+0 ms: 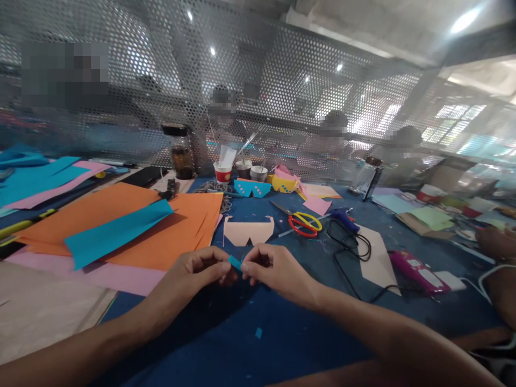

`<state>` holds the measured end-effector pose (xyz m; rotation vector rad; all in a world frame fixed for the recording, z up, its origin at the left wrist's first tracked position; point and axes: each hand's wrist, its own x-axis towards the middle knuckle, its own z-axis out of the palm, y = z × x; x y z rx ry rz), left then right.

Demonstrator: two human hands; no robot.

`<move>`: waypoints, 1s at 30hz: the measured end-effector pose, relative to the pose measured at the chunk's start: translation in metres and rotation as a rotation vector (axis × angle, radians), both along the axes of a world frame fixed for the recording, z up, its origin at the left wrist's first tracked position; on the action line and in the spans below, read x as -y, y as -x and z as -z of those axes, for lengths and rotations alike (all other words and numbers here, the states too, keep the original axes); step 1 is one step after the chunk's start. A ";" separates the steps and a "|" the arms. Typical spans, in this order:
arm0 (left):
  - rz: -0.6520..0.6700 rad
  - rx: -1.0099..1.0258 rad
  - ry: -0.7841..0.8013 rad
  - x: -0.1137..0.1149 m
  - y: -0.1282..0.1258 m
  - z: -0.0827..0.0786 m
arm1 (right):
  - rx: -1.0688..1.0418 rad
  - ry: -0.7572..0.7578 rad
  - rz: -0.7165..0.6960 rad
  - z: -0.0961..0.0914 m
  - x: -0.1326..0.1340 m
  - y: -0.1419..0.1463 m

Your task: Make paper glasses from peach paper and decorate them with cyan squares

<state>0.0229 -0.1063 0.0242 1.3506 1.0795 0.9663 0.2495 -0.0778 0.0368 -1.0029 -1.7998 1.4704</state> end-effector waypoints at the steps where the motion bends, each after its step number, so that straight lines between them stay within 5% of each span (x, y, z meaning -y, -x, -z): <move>1: 0.001 0.007 0.001 0.000 0.000 0.001 | 0.001 -0.011 0.012 0.001 0.000 0.000; 23: -0.076 -0.080 0.009 -0.001 0.004 -0.002 | 0.053 0.031 0.002 0.000 0.000 -0.003; 30: -0.038 -0.050 0.043 0.000 0.004 0.002 | 0.155 -0.108 -0.009 -0.001 0.001 0.000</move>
